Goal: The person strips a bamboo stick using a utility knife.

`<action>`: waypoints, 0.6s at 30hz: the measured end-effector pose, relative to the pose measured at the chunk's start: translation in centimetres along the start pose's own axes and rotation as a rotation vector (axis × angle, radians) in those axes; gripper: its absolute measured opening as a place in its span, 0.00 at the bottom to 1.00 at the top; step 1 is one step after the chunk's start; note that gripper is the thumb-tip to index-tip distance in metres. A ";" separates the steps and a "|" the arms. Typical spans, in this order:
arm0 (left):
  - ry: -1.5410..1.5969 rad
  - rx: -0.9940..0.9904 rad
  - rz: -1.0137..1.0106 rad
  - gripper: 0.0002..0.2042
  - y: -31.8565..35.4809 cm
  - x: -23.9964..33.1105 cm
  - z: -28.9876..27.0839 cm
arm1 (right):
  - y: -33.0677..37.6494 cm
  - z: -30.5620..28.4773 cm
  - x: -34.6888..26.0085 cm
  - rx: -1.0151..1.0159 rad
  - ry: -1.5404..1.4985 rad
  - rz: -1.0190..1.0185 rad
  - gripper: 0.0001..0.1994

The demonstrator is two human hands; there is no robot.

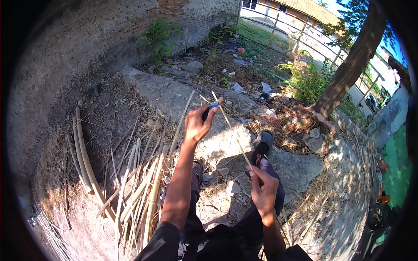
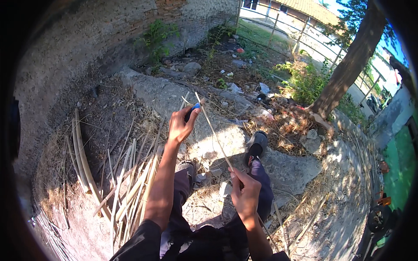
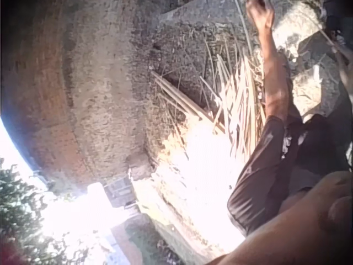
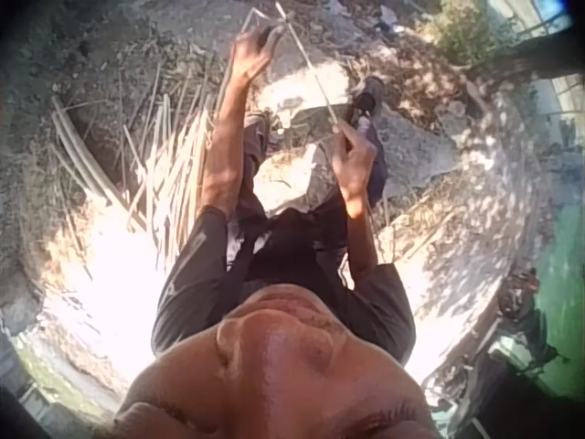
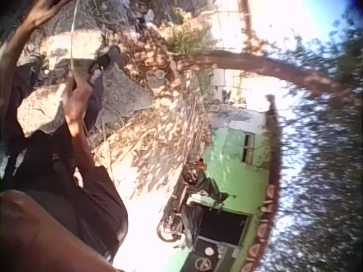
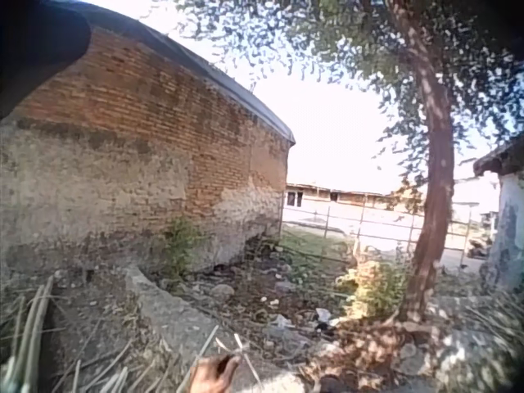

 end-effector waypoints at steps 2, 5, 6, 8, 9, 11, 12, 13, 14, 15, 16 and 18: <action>-0.019 -0.021 -0.014 0.24 -0.1 -1.3 -0.3 | 1.6 -0.9 0.0 0.025 0.005 -0.035 0.10; -0.003 0.006 -0.042 0.28 -0.3 -4.3 -0.6 | 4.4 -2.8 0.3 0.015 0.058 -0.094 0.10; -0.033 0.039 -0.090 0.28 -0.3 -5.9 -0.6 | 5.4 -3.7 0.2 0.014 0.080 -0.112 0.10; -0.123 -0.180 -0.277 0.31 -0.6 -6.6 0.4 | 7.6 -6.0 0.5 -0.026 0.188 0.109 0.10; -0.131 -0.170 -0.280 0.31 -0.2 -8.7 0.9 | 7.9 -6.6 0.7 0.030 0.181 0.078 0.10; -0.125 -0.249 -0.420 0.35 2.3 -16.3 2.7 | 7.8 -7.5 1.6 0.018 0.208 0.132 0.12; -0.130 -0.245 -0.426 0.35 3.3 -17.5 3.2 | 7.5 -8.3 2.3 -0.034 0.281 0.223 0.12; -0.273 -0.555 -0.446 0.35 4.7 -18.4 5.0 | 7.2 -8.5 2.5 -0.040 0.279 0.219 0.12; -0.412 -0.864 -0.458 0.34 5.8 -18.7 6.4 | 6.7 -8.9 2.5 0.022 0.236 0.190 0.12; -0.368 -1.066 -0.425 0.34 5.7 -15.8 7.7 | 6.2 -9.6 2.8 0.100 0.209 0.172 0.13; -0.040 -1.052 -0.413 0.32 5.2 -12.4 7.9 | 5.7 -10.1 3.2 0.122 0.209 0.191 0.13; 0.621 -0.887 -0.466 0.28 3.7 -9.0 7.9 | 4.2 -9.9 2.2 0.119 0.228 0.140 0.13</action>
Point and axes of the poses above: each hand's wrist, its own y-axis away from the middle knuckle, its own z-axis out of the palm, x = y × z, the point moved 5 cm from there along -y, towards the middle knuckle, and after that the axes turned 5 degrees about z, right-handed, at the moved point
